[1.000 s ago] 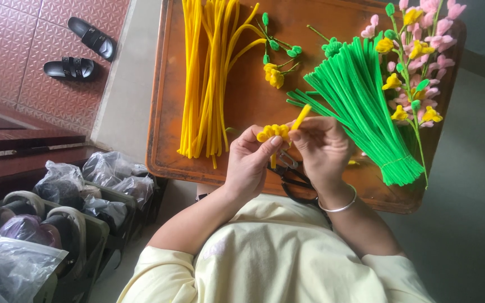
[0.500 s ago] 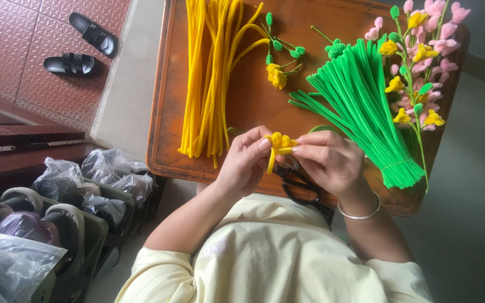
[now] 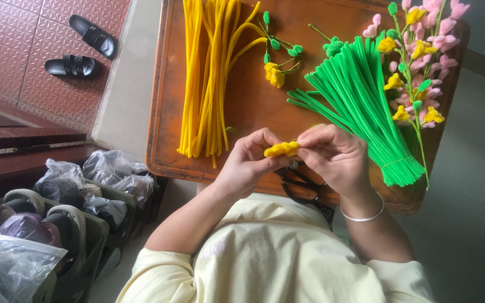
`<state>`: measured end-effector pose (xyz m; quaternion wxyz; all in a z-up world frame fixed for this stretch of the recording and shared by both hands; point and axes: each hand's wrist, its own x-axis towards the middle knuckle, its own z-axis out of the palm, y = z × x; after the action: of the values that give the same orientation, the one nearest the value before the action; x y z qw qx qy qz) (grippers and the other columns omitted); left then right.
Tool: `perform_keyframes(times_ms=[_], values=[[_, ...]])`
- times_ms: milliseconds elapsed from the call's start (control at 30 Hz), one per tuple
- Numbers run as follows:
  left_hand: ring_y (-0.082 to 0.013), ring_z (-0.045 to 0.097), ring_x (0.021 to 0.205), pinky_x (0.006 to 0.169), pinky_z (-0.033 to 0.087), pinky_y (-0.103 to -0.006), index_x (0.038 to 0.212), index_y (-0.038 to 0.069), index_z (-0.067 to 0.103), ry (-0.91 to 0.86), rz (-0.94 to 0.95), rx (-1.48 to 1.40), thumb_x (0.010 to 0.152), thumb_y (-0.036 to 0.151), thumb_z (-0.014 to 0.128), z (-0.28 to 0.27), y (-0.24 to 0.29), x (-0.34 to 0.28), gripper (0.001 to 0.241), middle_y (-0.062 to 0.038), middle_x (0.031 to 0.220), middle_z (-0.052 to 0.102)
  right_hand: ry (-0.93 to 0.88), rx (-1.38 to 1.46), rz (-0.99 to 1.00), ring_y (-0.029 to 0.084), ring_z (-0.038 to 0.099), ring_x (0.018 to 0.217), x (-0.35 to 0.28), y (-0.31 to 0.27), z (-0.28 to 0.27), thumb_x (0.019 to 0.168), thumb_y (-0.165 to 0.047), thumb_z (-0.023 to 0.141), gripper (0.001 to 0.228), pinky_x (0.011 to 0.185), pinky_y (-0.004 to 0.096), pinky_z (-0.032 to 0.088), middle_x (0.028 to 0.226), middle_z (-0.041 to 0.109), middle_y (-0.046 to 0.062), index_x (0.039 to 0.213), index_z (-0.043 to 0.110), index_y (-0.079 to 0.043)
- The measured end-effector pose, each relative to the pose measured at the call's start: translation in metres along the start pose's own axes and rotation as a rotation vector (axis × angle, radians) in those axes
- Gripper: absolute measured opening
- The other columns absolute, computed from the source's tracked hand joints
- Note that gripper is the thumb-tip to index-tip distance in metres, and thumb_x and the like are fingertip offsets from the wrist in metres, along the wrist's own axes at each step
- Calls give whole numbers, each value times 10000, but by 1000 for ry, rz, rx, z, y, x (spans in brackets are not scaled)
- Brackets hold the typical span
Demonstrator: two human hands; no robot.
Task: Making artificial flowers by folding and shaping yellow pipe cleaners
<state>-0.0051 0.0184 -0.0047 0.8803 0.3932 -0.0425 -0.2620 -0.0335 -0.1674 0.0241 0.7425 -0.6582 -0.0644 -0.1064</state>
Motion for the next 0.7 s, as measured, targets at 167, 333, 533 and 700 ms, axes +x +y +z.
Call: perform_keyframes(times_ms=[167,333,533,700], values=[[-140,682,788,737,580,-286,940,-40,680,13,66,121,839,-47,811,7,5,-1,165,-129,820,689,-50,-206,-77,235,730,746,7,-13,6,826,170,771,122,627,326,610,879,713,236,887,687,106],[-112,661,814,765,565,-281,961,-31,689,42,70,128,855,-40,802,5,1,-4,156,-102,829,702,-32,-117,42,180,722,778,4,-10,7,867,132,748,89,667,330,633,893,727,219,928,691,100],[-118,677,774,773,584,-287,934,-32,694,94,-33,67,846,-48,800,11,12,-5,139,-86,771,696,-12,-6,75,152,678,816,5,-9,9,928,68,714,15,689,321,601,882,721,186,940,710,75],[-166,741,751,780,586,-280,907,-5,695,148,-125,-138,853,-43,793,8,7,-4,118,-102,763,719,-93,-321,-253,292,693,720,18,-26,15,861,84,782,130,594,360,581,871,723,193,979,741,48]])
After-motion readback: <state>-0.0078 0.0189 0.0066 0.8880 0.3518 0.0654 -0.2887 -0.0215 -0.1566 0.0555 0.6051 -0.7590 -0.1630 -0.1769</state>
